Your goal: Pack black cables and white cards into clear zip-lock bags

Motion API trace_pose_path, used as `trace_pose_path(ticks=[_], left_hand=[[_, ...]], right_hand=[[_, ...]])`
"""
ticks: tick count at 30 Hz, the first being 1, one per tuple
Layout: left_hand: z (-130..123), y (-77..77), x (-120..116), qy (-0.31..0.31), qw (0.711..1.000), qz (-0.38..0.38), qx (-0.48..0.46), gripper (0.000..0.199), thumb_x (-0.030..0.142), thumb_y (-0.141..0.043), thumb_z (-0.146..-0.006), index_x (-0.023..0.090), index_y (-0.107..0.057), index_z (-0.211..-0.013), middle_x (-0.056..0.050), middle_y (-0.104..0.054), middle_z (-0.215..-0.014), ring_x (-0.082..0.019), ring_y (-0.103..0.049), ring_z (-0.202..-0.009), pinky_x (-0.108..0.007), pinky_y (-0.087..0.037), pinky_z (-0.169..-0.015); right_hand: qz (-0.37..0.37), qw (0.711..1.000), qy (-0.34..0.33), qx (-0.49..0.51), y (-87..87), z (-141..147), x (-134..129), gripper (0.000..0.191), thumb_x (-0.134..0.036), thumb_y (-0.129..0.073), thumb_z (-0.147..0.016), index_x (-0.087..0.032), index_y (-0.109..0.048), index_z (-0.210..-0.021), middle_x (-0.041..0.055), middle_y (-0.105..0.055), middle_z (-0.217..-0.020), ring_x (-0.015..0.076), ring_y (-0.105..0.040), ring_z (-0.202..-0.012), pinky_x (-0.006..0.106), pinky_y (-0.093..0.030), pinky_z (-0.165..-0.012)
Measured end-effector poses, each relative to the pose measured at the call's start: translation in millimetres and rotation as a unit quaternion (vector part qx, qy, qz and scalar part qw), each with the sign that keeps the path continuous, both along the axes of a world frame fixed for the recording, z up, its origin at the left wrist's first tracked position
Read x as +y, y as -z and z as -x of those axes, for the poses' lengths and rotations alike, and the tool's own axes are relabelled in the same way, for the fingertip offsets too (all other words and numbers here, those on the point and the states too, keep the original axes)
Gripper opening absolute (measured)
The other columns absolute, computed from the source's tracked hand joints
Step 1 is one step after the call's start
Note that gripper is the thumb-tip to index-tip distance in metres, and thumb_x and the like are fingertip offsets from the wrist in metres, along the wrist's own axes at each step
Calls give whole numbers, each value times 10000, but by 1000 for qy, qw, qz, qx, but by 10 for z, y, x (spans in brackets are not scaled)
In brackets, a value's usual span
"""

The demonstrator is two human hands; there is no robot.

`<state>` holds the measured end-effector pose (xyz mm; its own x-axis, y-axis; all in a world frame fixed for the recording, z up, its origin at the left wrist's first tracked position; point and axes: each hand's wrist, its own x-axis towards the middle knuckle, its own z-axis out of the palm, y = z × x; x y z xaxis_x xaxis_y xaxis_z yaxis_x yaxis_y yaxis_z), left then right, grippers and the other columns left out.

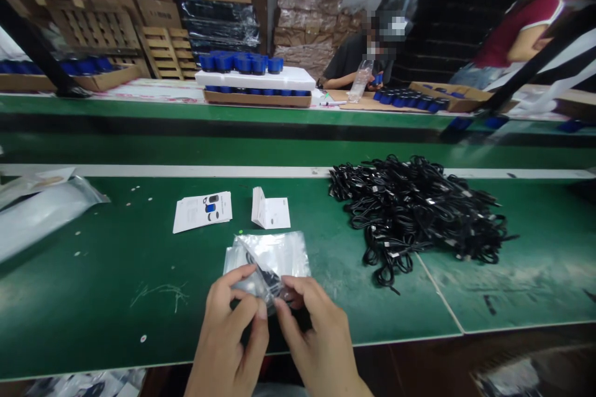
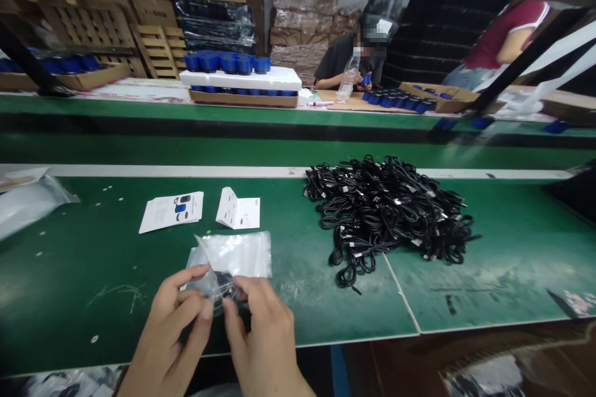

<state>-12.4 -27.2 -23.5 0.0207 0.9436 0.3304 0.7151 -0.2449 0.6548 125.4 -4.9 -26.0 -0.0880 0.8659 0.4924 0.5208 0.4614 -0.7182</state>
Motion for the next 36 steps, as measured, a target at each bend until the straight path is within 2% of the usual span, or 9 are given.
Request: trace_pose_path(ticks=[4, 7, 13, 18, 21, 23, 26, 30, 36], left_hand=[[-27, 28, 34, -7, 999, 29, -19, 196, 194, -409, -905, 230, -532, -757, -84, -472, -1132, -236, -500, -1117, -375, -453, -861], [-36, 10, 91, 4, 1000, 24, 6, 198, 203, -424, -897, 219, -551, -745, -94, -492, -1129, -241, -542, -1071, -383, -481, -843], [-58, -34, 175, 28, 997, 3, 74, 208, 170, -433, -865, 192, -563, -704, -115, -491, -1160, -234, -579, -946, -414, -511, -800], [-86, -6, 174, 31, 995, 15, 89, 210, 163, -438, -872, 187, -554, -698, -119, -484, -1156, -256, -529, -1038, -407, -502, -819], [-88, 10, 164, 24, 996, 16, 79, 195, 161, -453, -868, 197, -555, -706, -107, -485, -1174, -248, -525, -1031, -398, -506, -808], [-72, 8, 160, 22, 997, 16, 66, 192, 159, -458, -864, 203, -556, -704, -100, -492, -1185, -246, -530, -1020, -403, -509, -801], [-22, -12, 166, 35, 998, 8, 51, 194, 152, -454, -864, 209, -563, -714, -97, -499, -1202, -250, -529, -1047, -417, -506, -824], [13, -39, 167, 46, 998, 9, 51, 195, 148, -438, -876, 211, -560, -737, -98, -481, -1234, -243, -521, -1082, -420, -491, -864], [-105, 1, 88, 26, 1000, 0, 6, 193, 166, -422, -886, 221, -547, -749, -79, -461, -1248, -244, -489, -1131, -437, -454, -904]], right_hand=[[-133, 985, 75, -78, 64, -34, -34, 109, -155, -547, -873, -216, -626, -918, 66, -666, -844, 192, -656, -733, 287, -541, -627], [-171, 972, 96, -132, 98, -54, -41, 156, -186, -517, -908, -239, -664, -905, 66, -674, -846, 197, -649, -743, 293, -528, -617], [-132, 976, 72, -157, 123, -39, 4, 136, -176, -528, -890, -148, -636, -967, 119, -693, -898, 231, -651, -772, 342, -530, -631], [28, 998, 18, -57, 76, -73, 48, 144, -120, -524, -825, -173, -641, -889, 97, -660, -918, 223, -633, -835, 366, -553, -704], [65, 998, -5, -13, 55, -124, 59, 133, -96, -549, -794, -200, -625, -828, 69, -656, -913, 223, -617, -915, 373, -549, -776], [29, 999, -16, -31, 52, -153, 53, 146, -81, -555, -798, -206, -620, -832, 66, -654, -926, 239, -583, -1014, 389, -529, -827], [-114, 987, -14, -113, 56, -179, 36, 195, -47, -530, -840, -180, -635, -936, 92, -653, -990, 258, -513, -1132, 400, -483, -870], [-207, 958, -30, -194, 76, -164, 40, 203, -70, -487, -898, -148, -634, -1014, 102, -666, -1020, 253, -514, -1124, 388, -455, -868], [-44, 997, -25, -57, 105, -119, 88, 178, -71, -503, -869, -201, -596, -946, 84, -650, -992, 242, -560, -1079, 411, -492, -854]])
